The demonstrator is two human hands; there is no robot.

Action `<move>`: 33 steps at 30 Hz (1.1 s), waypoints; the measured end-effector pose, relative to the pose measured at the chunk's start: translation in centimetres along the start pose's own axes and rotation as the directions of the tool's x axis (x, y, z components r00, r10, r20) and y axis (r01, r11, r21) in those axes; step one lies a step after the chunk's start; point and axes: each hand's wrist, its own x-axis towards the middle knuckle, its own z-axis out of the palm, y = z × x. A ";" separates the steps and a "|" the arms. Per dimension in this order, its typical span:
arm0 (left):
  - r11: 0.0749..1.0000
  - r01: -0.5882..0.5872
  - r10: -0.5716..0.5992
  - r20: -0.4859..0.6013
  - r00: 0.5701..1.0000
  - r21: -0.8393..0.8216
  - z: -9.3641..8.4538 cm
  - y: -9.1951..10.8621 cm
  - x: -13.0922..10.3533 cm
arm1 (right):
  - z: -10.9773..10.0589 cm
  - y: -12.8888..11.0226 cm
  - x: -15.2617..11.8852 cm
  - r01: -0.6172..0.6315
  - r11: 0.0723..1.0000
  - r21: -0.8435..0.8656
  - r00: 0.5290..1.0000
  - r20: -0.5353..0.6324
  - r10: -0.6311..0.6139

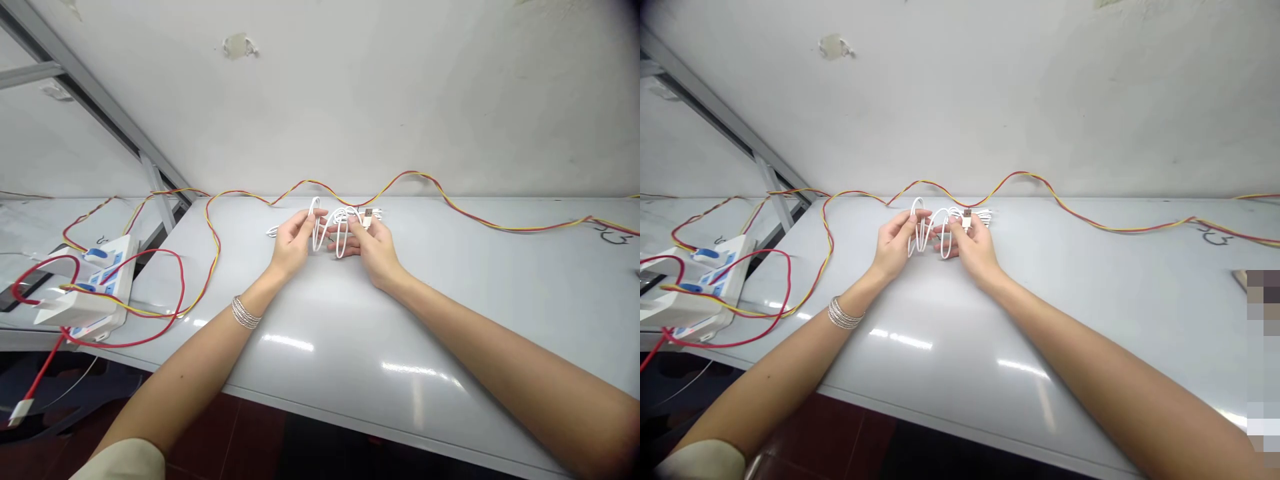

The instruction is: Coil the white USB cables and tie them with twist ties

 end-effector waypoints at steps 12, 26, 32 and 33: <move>0.995 -0.093 0.091 0.087 0.992 0.024 0.0 -0.4 -0.1 | 0.0 0.1 -0.1 0.029 0.999 -0.045 0.999 -0.027 -0.030; 1.000 -0.029 0.029 0.065 0.997 -0.006 0.0 -0.2 -0.1 | -0.3 0.5 0.3 0.044 0.983 -0.176 0.999 0.036 -0.038; 1.000 -0.005 0.004 -0.012 1.000 -0.025 0.0 -0.4 0.2 | -0.5 0.9 0.3 0.183 0.905 -0.385 0.983 0.090 -0.161; 1.000 0.002 -0.002 -0.028 1.000 -0.027 0.0 -0.3 0.2 | -0.5 0.9 0.3 0.177 0.903 -0.392 0.984 0.093 -0.153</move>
